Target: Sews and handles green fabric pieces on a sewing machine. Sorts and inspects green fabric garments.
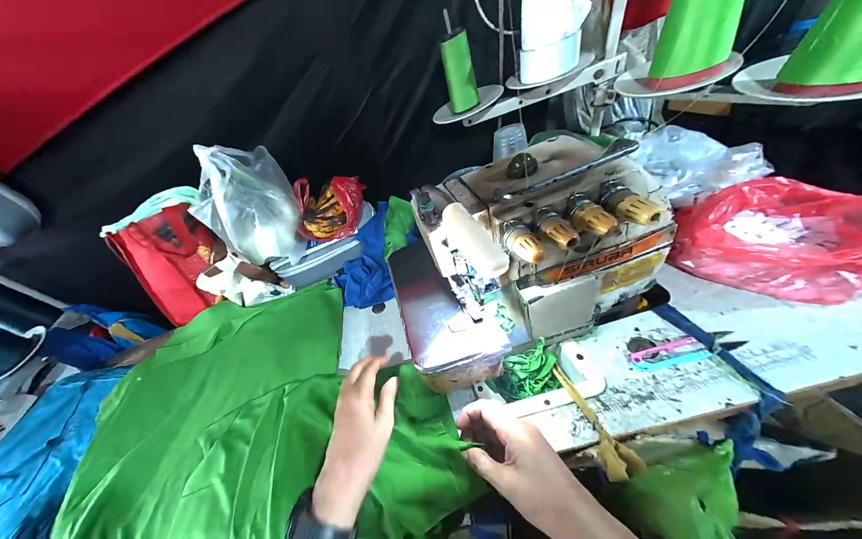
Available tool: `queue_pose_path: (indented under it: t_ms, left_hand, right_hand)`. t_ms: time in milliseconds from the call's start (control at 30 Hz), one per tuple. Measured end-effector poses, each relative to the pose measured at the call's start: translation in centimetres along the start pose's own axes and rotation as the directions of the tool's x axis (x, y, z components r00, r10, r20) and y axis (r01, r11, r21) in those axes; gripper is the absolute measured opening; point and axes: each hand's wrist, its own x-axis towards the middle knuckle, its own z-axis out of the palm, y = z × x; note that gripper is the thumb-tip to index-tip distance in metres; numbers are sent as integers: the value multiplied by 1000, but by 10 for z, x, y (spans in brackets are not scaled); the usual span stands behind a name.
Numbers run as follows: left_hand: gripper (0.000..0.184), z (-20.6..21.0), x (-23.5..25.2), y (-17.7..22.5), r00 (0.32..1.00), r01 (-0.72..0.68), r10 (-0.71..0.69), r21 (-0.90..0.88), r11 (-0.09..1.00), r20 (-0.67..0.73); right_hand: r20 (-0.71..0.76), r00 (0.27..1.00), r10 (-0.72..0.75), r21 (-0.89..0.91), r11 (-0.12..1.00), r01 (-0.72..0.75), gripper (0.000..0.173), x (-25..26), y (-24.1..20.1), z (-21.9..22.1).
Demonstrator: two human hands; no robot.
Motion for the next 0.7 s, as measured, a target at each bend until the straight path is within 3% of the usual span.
queue_pose_path:
  t_ms: [67, 167, 300, 400, 500, 567, 700]
  left_hand:
    - [49, 15, 12, -15, 996, 3, -4, 12, 1000, 94]
    - [20, 20, 10, -30, 991, -130, 130, 9, 992, -37]
    - [25, -36, 7, -3, 971, -166, 113, -255, 952, -209]
    - [26, -74, 7, 29, 939, -268, 214, -182, 946, -270]
    - [26, -98, 13, 54, 900, -391, 374, -37, 920, -225]
    - [25, -101, 16, 66, 886, -440, 431, -19, 898, -173]
    - [20, -99, 15, 86, 891, -452, 441, -138, 881, -107]
  right_hand:
    - [-20, 1000, -24, -18, 1000, 24, 22, -1, 2, 2]
    - [-5, 1000, 25, 8, 1000, -25, 23, -3, -1, -3]
    - [7, 1000, 20, -8, 1000, -20, 29, -5, -4, -6]
    - [66, 998, -22, -62, 998, 27, 24, -4, -3, -5]
    - [-33, 990, -135, -67, 989, 133, 53, -2, 1, -2]
    - [-47, 980, -194, 25, 980, 196, 62, -1, -2, -6]
    - [-98, 976, -192, 200, 957, 208, 49, -6, -5, -6]
